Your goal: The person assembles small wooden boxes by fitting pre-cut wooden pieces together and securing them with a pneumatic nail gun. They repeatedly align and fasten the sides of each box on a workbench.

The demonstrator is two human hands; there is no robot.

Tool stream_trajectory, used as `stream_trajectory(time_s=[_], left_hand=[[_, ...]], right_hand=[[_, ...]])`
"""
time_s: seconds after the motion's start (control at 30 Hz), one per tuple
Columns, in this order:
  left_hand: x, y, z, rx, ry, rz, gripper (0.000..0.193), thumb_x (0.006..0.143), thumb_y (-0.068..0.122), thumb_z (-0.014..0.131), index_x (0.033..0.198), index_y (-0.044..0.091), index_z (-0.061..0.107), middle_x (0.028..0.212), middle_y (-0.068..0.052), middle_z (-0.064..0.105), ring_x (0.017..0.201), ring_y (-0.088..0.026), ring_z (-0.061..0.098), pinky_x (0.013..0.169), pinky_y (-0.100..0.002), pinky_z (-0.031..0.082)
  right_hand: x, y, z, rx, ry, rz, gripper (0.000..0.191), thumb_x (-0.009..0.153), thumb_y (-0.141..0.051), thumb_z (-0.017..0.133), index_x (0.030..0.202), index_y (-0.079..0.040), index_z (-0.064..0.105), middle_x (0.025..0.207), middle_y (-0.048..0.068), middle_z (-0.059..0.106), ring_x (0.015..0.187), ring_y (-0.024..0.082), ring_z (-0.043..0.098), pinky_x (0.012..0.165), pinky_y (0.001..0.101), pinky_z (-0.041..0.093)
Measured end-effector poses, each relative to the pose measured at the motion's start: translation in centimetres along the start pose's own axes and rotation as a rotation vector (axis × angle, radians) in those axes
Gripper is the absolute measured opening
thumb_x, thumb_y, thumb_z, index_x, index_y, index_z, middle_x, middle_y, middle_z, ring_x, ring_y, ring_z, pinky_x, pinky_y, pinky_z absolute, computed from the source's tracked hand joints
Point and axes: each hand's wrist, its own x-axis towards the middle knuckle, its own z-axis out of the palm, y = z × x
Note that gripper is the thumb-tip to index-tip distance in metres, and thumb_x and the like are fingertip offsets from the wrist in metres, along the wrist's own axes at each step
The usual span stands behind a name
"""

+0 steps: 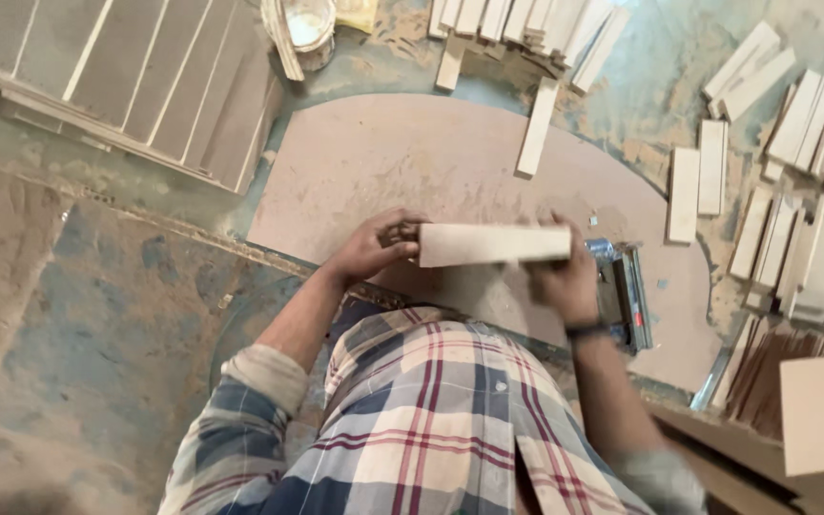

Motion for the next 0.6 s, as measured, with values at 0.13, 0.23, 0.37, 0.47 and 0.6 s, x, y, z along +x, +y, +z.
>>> stream_trajectory(time_s=[0.13, 0.23, 0.37, 0.47, 0.6], left_hand=[[-2.4, -1.4, 1.7, -0.031, 0.095, 0.059, 0.041, 0.093, 0.005, 0.075, 0.132, 0.005, 0.061, 0.123, -0.007, 0.068, 0.114, -0.019, 0.068, 0.100, -0.036, 0.058], [-2.7, -2.0, 3.9, 0.005, 0.191, 0.025, 0.046, 0.084, 0.003, 0.081, 0.126, 0.004, 0.064, 0.119, -0.006, 0.069, 0.108, -0.019, 0.069, 0.095, -0.036, 0.059], [-2.0, -2.2, 5.9, 0.070, 0.389, 0.028, 0.049, 0.079, 0.004, 0.086, 0.123, 0.003, 0.064, 0.110, -0.007, 0.070, 0.101, -0.018, 0.071, 0.087, -0.034, 0.061], [-2.1, -1.2, 6.5, 0.314, 0.468, 0.033, 0.047, 0.080, 0.006, 0.088, 0.120, 0.000, 0.064, 0.104, -0.008, 0.071, 0.095, -0.019, 0.071, 0.084, -0.033, 0.060], [-3.4, 1.7, 6.8, 0.388, 0.389, 0.127, 0.053, 0.084, 0.009, 0.080, 0.133, 0.003, 0.061, 0.110, -0.009, 0.072, 0.099, -0.019, 0.078, 0.087, -0.033, 0.063]], right_hand=[[7.1, -2.8, 0.8, 0.348, -0.121, -0.205, 0.063, 0.085, 0.003, 0.076, 0.144, -0.005, 0.054, 0.134, 0.011, 0.071, 0.117, 0.020, 0.070, 0.101, 0.0339, 0.058], [10.9, -5.0, 1.7, 0.337, -0.179, -0.365, 0.057, 0.092, 0.007, 0.074, 0.146, -0.006, 0.056, 0.133, 0.011, 0.074, 0.122, 0.018, 0.069, 0.108, 0.0344, 0.055], [13.6, -7.9, 3.4, 0.592, -0.329, -0.268, 0.064, 0.091, 0.005, 0.071, 0.150, -0.006, 0.047, 0.134, 0.011, 0.067, 0.124, 0.018, 0.064, 0.106, 0.0336, 0.054], [13.7, -8.1, 4.5, 0.563, -0.308, -0.287, 0.063, 0.089, 0.008, 0.065, 0.148, -0.005, 0.046, 0.137, 0.010, 0.064, 0.125, 0.019, 0.064, 0.102, 0.0335, 0.055], [8.3, -6.7, 4.7, 0.369, -0.018, -0.345, 0.054, 0.094, 0.013, 0.058, 0.145, -0.002, 0.051, 0.137, 0.015, 0.066, 0.125, 0.022, 0.067, 0.103, 0.0355, 0.058]])
